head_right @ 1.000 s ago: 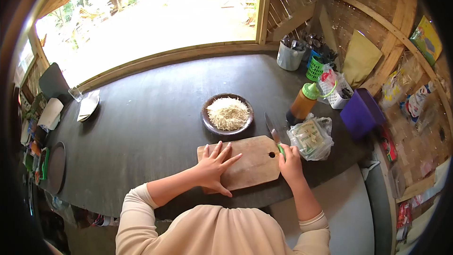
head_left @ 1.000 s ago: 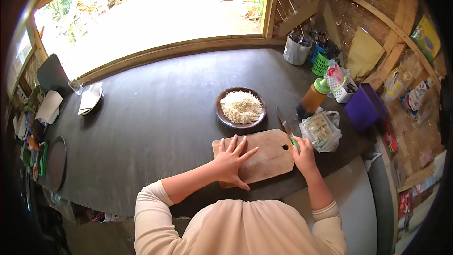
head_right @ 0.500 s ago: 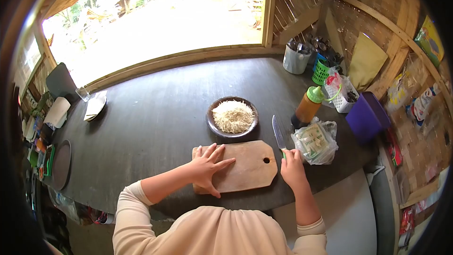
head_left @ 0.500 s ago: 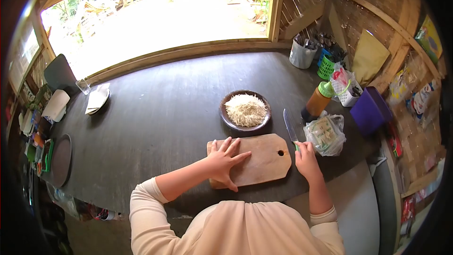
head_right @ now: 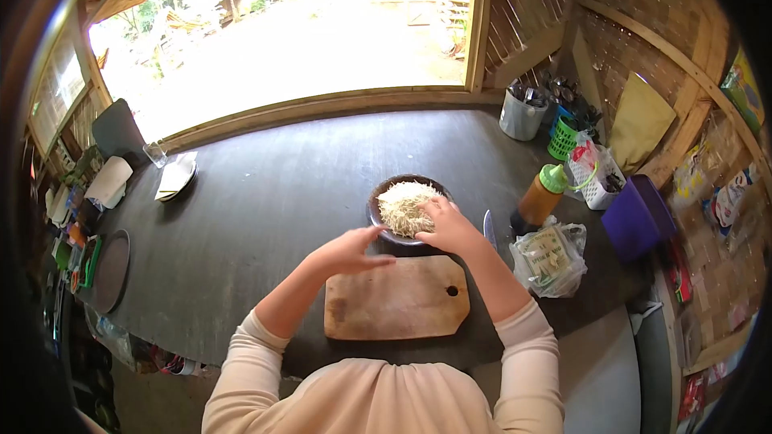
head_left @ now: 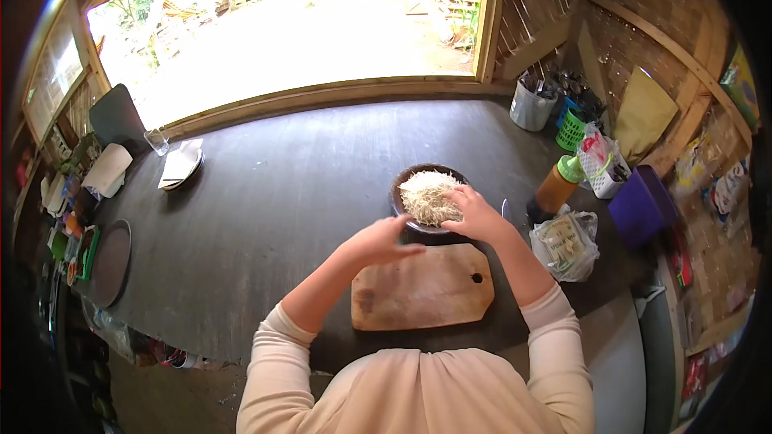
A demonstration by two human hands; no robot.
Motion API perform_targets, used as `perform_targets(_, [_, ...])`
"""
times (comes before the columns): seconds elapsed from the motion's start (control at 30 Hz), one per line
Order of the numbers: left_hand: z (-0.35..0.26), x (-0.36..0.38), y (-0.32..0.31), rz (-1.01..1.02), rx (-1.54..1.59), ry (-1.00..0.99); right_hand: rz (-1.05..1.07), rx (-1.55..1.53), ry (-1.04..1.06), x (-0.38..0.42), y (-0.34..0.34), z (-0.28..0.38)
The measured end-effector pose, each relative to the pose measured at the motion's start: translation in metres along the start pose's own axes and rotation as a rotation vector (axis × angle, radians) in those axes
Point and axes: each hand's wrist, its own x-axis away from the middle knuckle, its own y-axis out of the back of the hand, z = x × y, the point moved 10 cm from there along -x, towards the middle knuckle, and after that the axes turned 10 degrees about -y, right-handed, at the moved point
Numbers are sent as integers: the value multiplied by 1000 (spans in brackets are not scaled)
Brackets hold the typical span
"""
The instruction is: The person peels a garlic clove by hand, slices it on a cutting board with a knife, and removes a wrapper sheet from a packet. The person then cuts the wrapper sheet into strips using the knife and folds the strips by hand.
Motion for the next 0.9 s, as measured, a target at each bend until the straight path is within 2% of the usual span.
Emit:
perform_targets(0.03, [6, -10, 2, -7, -3, 1, -1, 2, 7, -14, -5, 0])
perform_targets(0.1, [41, -18, 27, -249, 10, 227, -10, 163, -27, -37, -14, -4])
perform_targets(0.13, [59, -28, 24, -255, 11, 229, -9, 166, -21, -43, -14, 0])
perform_targets(0.2, [93, -40, 21, -285, 66, 309, 132, 223, -195, -51, -25, -10])
perform_targets(0.27, [101, -43, 17, -273, 81, 297, 132, 219, -177, -54, -26, -6])
perform_targets(0.37, [93, -44, 19, -324, 89, 225, 140, 224, -146, -63, -30, -12])
perform_targets(0.43, [82, -46, 20, -369, 228, 210, 61, 198, -93, -67, -21, -17])
perform_targets(0.7, [60, -92, -5, -286, 293, 155, -80, 45, -78, -66, 29, -40])
perform_targets(0.83, [45, -100, -13, -267, 334, 156, -66, -30, -99, -62, 54, -46])
perform_targets(0.9, [38, -102, -15, -243, 320, 161, 5, -21, -203, -63, 59, -52])
